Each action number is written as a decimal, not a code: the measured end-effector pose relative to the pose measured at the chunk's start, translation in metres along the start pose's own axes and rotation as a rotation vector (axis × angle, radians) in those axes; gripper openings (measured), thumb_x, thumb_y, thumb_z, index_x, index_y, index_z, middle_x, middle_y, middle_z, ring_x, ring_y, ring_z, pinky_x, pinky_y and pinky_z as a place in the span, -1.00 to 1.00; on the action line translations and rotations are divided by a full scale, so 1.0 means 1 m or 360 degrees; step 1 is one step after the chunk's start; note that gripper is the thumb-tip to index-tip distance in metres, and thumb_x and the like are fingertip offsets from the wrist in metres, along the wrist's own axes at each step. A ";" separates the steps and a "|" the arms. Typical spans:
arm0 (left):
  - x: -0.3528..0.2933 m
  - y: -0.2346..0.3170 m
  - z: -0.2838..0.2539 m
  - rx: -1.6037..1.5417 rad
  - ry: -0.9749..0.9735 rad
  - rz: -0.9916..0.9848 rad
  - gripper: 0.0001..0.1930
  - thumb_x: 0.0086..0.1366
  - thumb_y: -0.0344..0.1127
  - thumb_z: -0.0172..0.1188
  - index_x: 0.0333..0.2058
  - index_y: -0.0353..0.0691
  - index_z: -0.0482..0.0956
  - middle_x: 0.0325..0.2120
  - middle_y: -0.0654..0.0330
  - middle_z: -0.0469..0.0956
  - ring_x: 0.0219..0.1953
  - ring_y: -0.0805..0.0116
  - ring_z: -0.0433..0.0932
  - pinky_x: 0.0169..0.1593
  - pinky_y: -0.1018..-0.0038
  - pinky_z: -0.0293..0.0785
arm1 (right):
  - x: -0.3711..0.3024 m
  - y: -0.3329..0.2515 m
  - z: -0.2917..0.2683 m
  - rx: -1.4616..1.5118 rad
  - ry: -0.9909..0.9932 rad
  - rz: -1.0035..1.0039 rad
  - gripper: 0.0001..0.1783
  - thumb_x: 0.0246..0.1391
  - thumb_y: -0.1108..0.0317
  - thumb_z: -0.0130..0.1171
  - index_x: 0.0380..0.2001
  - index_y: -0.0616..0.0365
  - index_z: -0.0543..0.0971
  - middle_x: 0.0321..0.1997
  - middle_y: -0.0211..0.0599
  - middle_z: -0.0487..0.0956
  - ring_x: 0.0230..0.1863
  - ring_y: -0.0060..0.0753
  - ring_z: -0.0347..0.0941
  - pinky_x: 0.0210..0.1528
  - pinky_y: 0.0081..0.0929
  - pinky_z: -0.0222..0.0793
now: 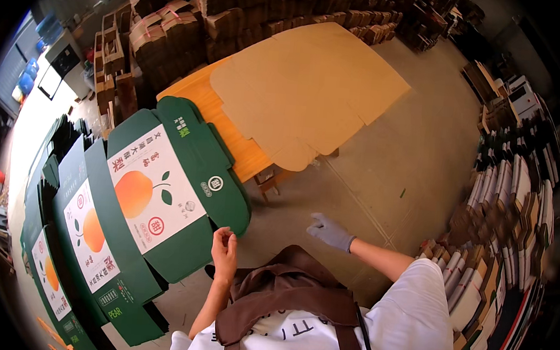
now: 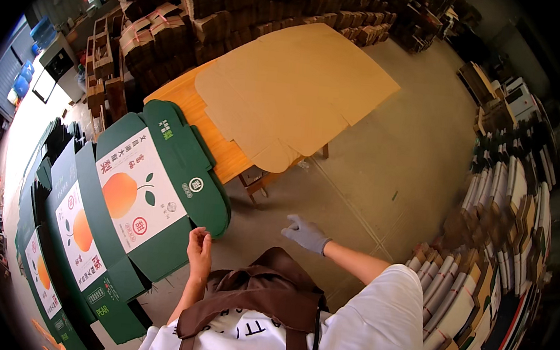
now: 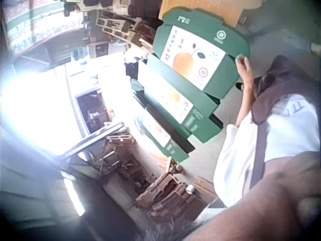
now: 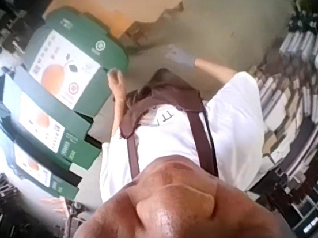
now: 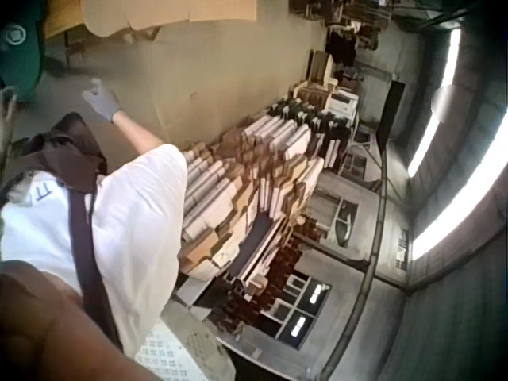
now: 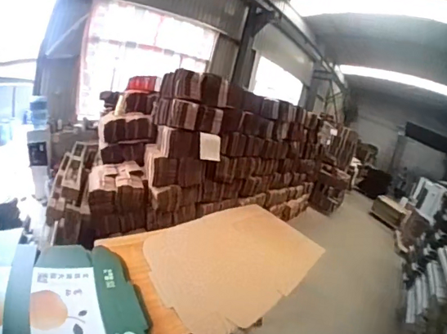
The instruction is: The person folds flat green cardboard sheets into pear-branded boxes, inserts brown cardboard inserts, and stacks the finished units. The person repeats this sequence multiple times, handling each box one at a time and placing completed boxes into a growing stack.
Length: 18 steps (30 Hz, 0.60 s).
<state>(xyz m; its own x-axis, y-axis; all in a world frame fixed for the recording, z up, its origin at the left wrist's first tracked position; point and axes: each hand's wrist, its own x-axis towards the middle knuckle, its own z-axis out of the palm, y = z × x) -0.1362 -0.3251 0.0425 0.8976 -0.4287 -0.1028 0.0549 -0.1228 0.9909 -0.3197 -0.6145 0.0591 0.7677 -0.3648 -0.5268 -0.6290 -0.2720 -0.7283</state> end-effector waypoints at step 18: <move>0.151 -0.007 0.285 -0.0294 -0.0581 -0.0706 -0.85 0.37 -0.33 0.14 -0.13 -0.18 0.48 -0.32 0.32 0.55 -0.30 0.53 0.51 -0.18 0.60 0.40 | 0.172 0.123 -0.232 0.2057 0.0756 0.0310 -0.10 0.08 0.01 0.33 0.32 0.13 0.10 0.06 -0.15 0.40 -0.08 -0.27 0.47 0.00 -0.26 0.49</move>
<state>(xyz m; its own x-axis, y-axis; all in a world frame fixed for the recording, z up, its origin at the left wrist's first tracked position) -0.1255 -0.6440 -0.0049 0.5652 -0.6559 -0.5003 0.4941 -0.2165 0.8420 -0.2936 -0.9170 -0.0195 0.4029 -0.6365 -0.6577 0.0383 0.7297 -0.6827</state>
